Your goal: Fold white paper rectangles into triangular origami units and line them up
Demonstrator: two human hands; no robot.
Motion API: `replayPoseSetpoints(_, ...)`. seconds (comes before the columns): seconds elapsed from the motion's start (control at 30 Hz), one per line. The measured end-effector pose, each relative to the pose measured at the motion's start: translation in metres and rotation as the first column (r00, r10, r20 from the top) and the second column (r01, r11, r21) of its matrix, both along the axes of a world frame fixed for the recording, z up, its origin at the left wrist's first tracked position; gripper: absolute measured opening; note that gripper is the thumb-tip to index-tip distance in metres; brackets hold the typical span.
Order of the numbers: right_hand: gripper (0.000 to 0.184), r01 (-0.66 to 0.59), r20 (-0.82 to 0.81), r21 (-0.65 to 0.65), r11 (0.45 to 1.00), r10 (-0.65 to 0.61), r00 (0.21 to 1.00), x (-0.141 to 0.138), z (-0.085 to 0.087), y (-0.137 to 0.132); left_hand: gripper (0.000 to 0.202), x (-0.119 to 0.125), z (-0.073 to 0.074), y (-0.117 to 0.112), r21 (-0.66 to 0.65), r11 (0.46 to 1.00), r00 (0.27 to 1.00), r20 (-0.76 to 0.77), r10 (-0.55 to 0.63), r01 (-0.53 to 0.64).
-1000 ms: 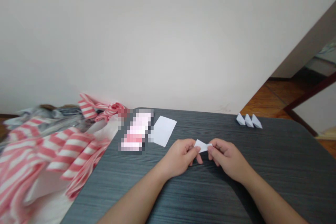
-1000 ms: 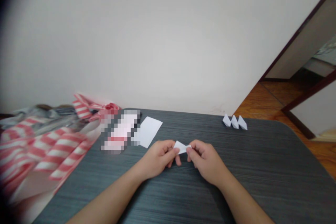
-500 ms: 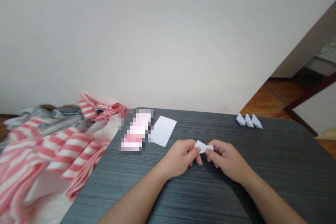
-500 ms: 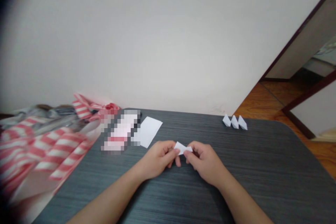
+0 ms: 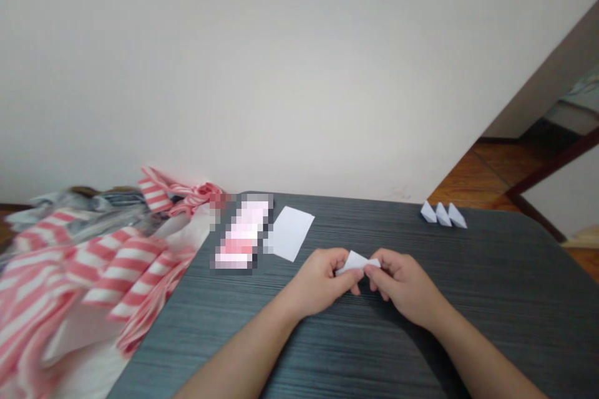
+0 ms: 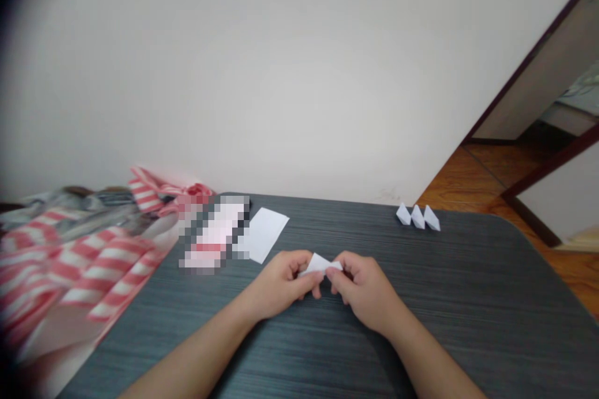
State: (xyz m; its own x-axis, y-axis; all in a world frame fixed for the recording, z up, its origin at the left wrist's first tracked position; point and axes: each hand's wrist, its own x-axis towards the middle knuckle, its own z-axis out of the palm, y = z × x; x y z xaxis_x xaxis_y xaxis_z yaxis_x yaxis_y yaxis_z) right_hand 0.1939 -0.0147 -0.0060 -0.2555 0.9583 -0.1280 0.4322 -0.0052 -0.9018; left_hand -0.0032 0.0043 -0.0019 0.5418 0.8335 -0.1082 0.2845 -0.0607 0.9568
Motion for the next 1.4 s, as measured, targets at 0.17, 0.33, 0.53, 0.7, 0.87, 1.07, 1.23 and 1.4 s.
replayPoseSetpoints(0.17, 0.023, -0.009, 0.007, 0.002, 1.0, 0.009, 1.0, -0.0016, 0.0025, -0.0016, 0.025, -0.0001, 0.0047, -0.0003, -0.006, 1.0, 1.0, -0.022, -0.01, 0.01)
replayPoseSetpoints(0.33, 0.024, -0.013, -0.004, 0.002, 1.0, 0.013, 1.0, -0.0019, 0.0011, -0.0005, 0.028, -0.0013, 0.0058, 0.0005, 0.009, 1.0, 0.999, -0.042, -0.015, 0.016)
replayPoseSetpoints(0.53, 0.026, -0.002, -0.042, -0.013, 1.0, 0.002, 0.999, 0.0029, -0.0008, 0.0005, 0.026, -0.0014, 0.003, 0.0005, 0.019, 1.0, 0.998, -0.057, -0.001, 0.002)
replayPoseSetpoints(0.7, 0.03, -0.008, -0.025, -0.01, 1.0, 0.008, 1.0, 0.0044, 0.0012, 0.0001, 0.026, -0.0008, 0.001, 0.0001, 0.015, 1.0, 0.999, -0.052, -0.003, 0.003)
replayPoseSetpoints(0.87, 0.032, 0.005, -0.045, -0.014, 1.0, -0.005, 0.999, 0.0068, -0.0023, 0.0016, 0.026, -0.0004, 0.0002, 0.0002, -0.004, 1.0, 0.999, -0.041, 0.005, -0.005)
replayPoseSetpoints(1.07, 0.031, -0.003, -0.036, 0.012, 1.0, 0.003, 0.999, 0.0057, -0.0001, -0.0001, 0.025, -0.0002, 0.0033, 0.0, -0.016, 1.0, 0.999, -0.048, 0.001, -0.002)
replayPoseSetpoints(1.23, 0.026, -0.018, -0.067, -0.017, 1.0, 0.016, 0.998, 0.0025, 0.0006, 0.0001, 0.024, -0.0005, 0.0045, 0.0004, -0.014, 1.0, 0.999, -0.05, 0.002, -0.002)
replayPoseSetpoints(1.4, 0.019, -0.038, -0.067, -0.025, 0.999, 0.036, 0.997, -0.0009, -0.0016, -0.0006, 0.025, -0.0014, 0.0046, 0.0006, -0.003, 1.0, 0.998, -0.06, -0.025, 0.025)
